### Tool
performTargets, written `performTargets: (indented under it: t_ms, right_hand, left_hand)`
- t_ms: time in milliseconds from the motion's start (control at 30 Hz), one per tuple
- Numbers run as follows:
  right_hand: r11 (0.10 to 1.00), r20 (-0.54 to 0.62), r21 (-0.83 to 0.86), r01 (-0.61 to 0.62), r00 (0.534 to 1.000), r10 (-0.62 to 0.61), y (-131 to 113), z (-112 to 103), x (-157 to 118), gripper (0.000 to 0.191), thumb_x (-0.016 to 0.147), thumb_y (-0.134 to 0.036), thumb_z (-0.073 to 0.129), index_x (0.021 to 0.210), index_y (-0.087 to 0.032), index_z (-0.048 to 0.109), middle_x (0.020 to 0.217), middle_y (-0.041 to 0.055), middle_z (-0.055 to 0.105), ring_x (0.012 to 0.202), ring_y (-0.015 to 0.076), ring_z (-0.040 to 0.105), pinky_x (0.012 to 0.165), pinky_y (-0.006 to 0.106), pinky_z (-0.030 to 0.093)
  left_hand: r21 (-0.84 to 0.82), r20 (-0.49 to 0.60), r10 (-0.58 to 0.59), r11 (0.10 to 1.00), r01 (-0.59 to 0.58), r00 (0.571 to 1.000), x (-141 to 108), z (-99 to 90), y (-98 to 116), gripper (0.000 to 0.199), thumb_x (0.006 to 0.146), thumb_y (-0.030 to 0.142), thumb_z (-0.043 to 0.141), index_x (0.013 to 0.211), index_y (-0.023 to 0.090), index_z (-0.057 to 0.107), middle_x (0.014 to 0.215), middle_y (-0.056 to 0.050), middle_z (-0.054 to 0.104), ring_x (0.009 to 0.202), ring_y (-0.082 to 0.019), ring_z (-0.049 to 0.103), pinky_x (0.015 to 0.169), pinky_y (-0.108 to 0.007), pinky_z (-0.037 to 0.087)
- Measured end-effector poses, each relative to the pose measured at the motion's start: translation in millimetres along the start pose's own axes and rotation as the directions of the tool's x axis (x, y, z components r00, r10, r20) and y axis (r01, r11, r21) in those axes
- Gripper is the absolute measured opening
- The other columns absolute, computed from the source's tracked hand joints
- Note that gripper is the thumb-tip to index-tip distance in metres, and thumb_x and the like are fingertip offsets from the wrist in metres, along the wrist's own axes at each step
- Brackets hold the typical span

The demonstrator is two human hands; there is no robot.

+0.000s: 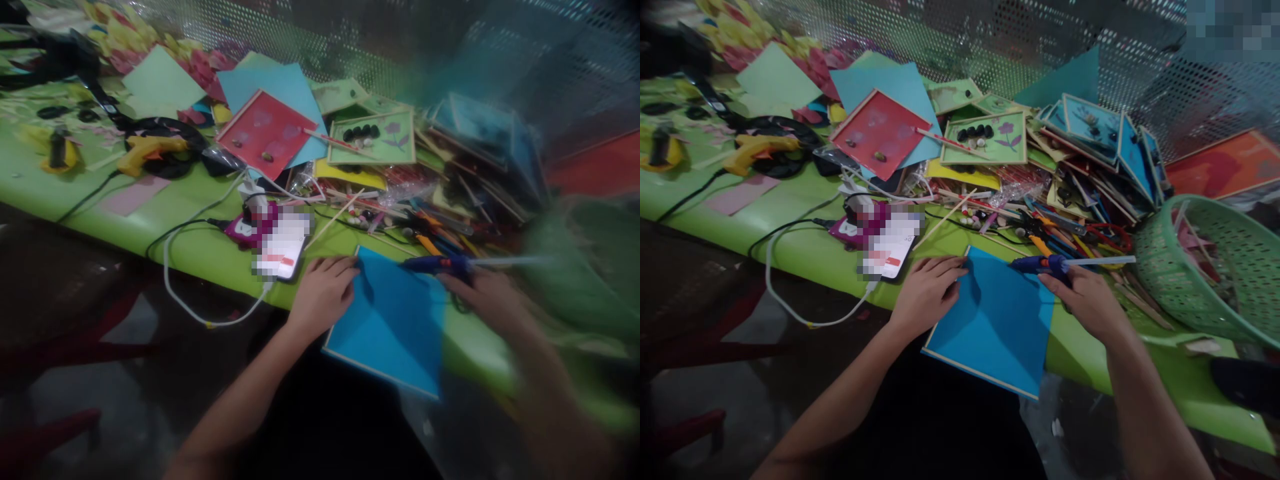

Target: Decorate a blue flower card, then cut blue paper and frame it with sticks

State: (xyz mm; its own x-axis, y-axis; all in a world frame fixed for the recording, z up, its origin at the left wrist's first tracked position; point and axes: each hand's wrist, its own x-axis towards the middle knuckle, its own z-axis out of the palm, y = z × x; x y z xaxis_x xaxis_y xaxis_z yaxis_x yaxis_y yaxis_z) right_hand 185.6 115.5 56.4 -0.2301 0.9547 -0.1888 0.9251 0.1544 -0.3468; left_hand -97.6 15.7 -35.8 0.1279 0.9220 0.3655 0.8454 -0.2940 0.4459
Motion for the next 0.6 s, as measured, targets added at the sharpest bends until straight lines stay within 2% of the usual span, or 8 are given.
performTargets:
  t_ms: [200,367,500,600]
  right_hand:
    - [0.996,-0.003,0.083,0.031,1.000,-0.031,-12.3,4.6,3.8,0.045,0.080,-0.069,0.058,0.064,-0.027,0.053,0.058,0.0072,0.063,0.069,0.0293,0.063,0.064,0.038,0.046]
    - [1.000,0.021,0.006,0.007,1.000,-0.007,3.0,-1.0,0.6,0.050,0.081,-0.070,0.054,0.056,-0.027,0.050,0.060,0.0085,0.062,0.066,0.0279,0.061,0.065,0.038,0.045]
    - [0.999,-0.013,-0.018,-0.028,1.000,0.028,13.4,-3.1,-3.9,0.046,0.079,-0.070,0.055,0.062,-0.026,0.055,0.061,0.0068,0.061,0.065,0.0271,0.059,0.069,0.039,0.045]
    - [0.999,-0.037,0.009,-0.043,0.998,0.044,11.7,-2.0,-5.4,0.046,0.075,-0.070,0.057,0.063,-0.025,0.056,0.063,0.0064,0.061,0.065,0.0258,0.058,0.069,0.038,0.045]
  left_hand:
    - [0.010,-0.001,0.002,1.000,-0.002,1.000,-0.5,1.9,-0.6,0.028,0.101,0.017,0.055,0.122,0.024,0.072,0.143,-0.003,0.070,0.130,-0.026,0.065,0.104,-0.048,0.049]
    - [0.008,0.004,0.000,1.000,0.000,1.000,-0.5,1.6,-0.9,0.028,0.100,0.016,0.056,0.121,0.024,0.072,0.143,-0.002,0.070,0.130,-0.025,0.065,0.106,-0.048,0.048]
    - [0.002,-0.004,0.003,1.000,-0.003,1.000,-0.9,2.0,-0.9,0.029,0.098,0.014,0.057,0.121,0.024,0.072,0.143,-0.002,0.070,0.129,-0.025,0.065,0.106,-0.048,0.048]
    - [0.005,-0.003,0.002,1.000,-0.002,1.000,-0.9,1.8,-0.4,0.029,0.098,0.014,0.058,0.120,0.024,0.072,0.143,-0.002,0.070,0.128,-0.025,0.066,0.106,-0.049,0.048]
